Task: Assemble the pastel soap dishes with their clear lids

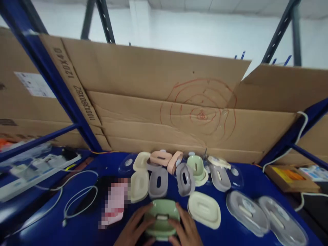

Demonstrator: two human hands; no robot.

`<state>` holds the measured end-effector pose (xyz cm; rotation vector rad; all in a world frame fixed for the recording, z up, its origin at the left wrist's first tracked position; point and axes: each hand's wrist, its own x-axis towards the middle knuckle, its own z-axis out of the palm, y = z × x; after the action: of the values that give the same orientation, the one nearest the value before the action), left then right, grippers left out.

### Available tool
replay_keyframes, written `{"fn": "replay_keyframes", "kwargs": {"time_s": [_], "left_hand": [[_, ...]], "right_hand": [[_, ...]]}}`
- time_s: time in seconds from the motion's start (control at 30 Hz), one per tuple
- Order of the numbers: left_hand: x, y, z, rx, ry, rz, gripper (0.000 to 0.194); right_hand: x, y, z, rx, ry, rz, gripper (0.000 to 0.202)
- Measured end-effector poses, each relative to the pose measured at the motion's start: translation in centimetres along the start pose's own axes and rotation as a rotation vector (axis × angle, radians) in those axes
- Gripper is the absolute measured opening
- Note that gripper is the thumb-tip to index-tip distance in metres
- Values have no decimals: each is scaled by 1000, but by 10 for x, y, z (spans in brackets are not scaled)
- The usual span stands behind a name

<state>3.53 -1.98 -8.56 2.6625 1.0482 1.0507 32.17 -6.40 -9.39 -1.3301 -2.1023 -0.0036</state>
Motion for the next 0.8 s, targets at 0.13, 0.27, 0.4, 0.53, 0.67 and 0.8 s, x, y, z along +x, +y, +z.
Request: {"fn": "replay_keyframes", "kwargs": {"time_s": [0.13,0.27,0.4,0.53,0.67,0.8], "left_hand": [[14,8,-8,41,-97,-63,45],[14,9,-2,68,-92,-38,35],[9,13,-4,86,-100,10,35],[9,15,-14,98,-125,-14,34],[9,17,-24,48,-180,-52,38],[9,19,-30,-25,-203,-98,44]], "right_hand": [[9,-13,-21,-13,-178,41,43],[14,-23,-26,-48,-232,48,51],[14,-27,-29,-71,-297,26,56],[24,-22,-39,-69,-310,1,53],[57,1,-55,-135,-79,79,42],[115,35,-76,-276,104,200,39]]}}
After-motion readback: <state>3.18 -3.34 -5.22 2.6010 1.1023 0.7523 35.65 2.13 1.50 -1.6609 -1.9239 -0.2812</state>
